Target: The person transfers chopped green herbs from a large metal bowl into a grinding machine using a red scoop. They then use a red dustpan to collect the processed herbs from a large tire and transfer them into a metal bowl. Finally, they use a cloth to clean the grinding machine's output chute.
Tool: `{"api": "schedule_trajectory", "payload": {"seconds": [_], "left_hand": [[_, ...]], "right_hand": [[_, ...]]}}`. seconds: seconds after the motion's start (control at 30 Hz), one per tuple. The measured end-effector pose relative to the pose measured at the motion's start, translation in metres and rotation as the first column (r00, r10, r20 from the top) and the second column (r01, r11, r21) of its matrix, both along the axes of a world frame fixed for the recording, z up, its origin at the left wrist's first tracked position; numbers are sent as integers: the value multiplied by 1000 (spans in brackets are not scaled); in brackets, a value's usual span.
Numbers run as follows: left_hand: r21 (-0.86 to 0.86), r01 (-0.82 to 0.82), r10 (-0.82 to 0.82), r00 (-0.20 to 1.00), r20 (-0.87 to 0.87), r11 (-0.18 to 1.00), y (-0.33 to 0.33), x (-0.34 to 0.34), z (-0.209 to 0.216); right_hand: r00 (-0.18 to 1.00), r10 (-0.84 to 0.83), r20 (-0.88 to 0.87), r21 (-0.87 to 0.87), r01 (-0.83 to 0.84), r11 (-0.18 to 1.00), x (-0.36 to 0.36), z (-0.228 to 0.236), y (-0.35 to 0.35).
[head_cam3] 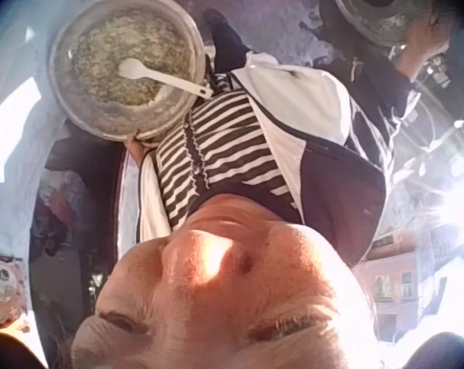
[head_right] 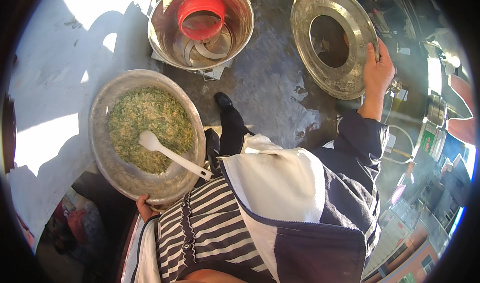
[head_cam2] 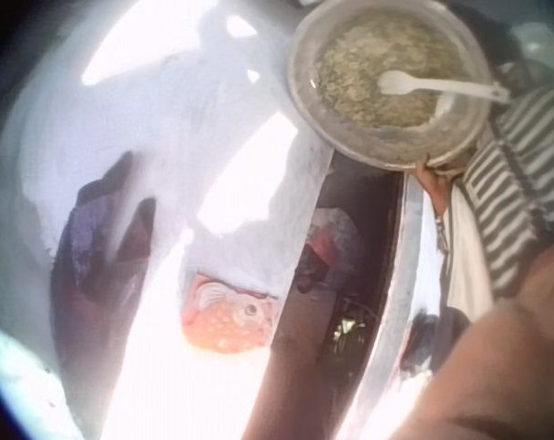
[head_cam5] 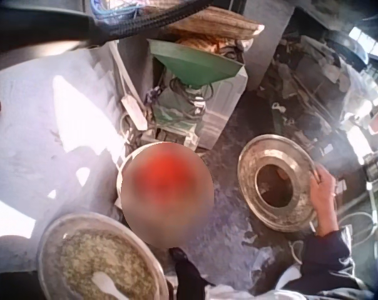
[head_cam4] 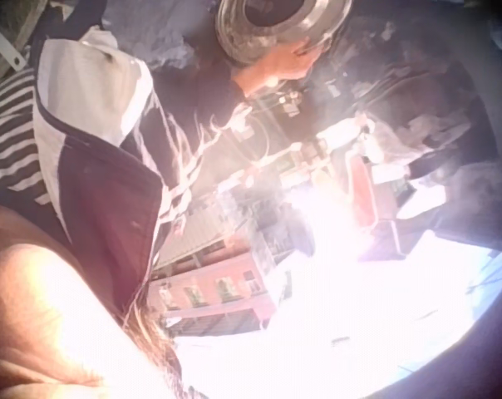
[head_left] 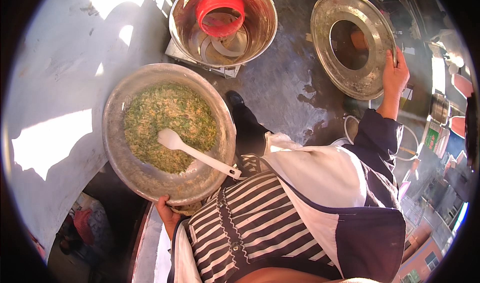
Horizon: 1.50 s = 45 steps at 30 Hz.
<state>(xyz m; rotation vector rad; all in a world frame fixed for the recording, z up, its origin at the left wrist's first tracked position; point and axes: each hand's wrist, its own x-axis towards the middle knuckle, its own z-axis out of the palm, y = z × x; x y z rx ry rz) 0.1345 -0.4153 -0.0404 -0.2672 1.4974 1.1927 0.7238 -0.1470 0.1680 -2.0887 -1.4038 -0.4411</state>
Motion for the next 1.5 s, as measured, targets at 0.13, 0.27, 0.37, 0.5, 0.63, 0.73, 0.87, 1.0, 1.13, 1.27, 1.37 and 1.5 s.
{"api": "schedule_trajectory", "payload": {"seconds": [0.13,0.27,0.37,0.5,0.63,0.73,0.87,1.0,1.13,1.27,1.37,1.5], "left_hand": [[0,-9,9,998,58,1000,0,2,-6],[7,-24,23,998,57,1000,-6,2,-6],[-31,-36,37,999,27,999,1,3,-1],[7,10,-10,998,-60,1000,8,1,1],[35,20,-17,994,-104,999,7,0,-5],[25,67,-64,994,-94,997,11,-5,-21],[80,96,-89,992,-89,992,17,-7,-32],[186,119,-124,992,13,975,25,-9,-43],[290,-19,-38,981,192,957,27,-7,-55],[265,9,-51,987,152,964,17,-12,-67],[177,16,-46,984,169,984,15,-16,-66],[106,-12,-16,964,264,994,21,-9,-54]], "right_hand": [[1000,10,-10,-179,-11,984,6,-36,1],[997,53,-50,-244,-64,968,2,-50,-2],[991,44,-123,-179,-66,982,5,-51,-10],[947,179,-266,112,-154,982,-5,-28,-24],[888,392,-239,406,-275,871,-60,4,-33],[813,581,34,458,-530,714,-128,18,-36],[263,879,397,83,-964,251,-218,15,-21],[-60,872,486,85,-990,-115,-297,-43,-26],[-259,846,466,-31,-960,-277,-326,-81,-44],[-368,838,404,-97,-928,-361,-327,-104,-61],[-431,838,334,-188,-902,-389,-325,-120,-67],[-410,889,202,-264,-897,-354,-316,-118,-66]]}}
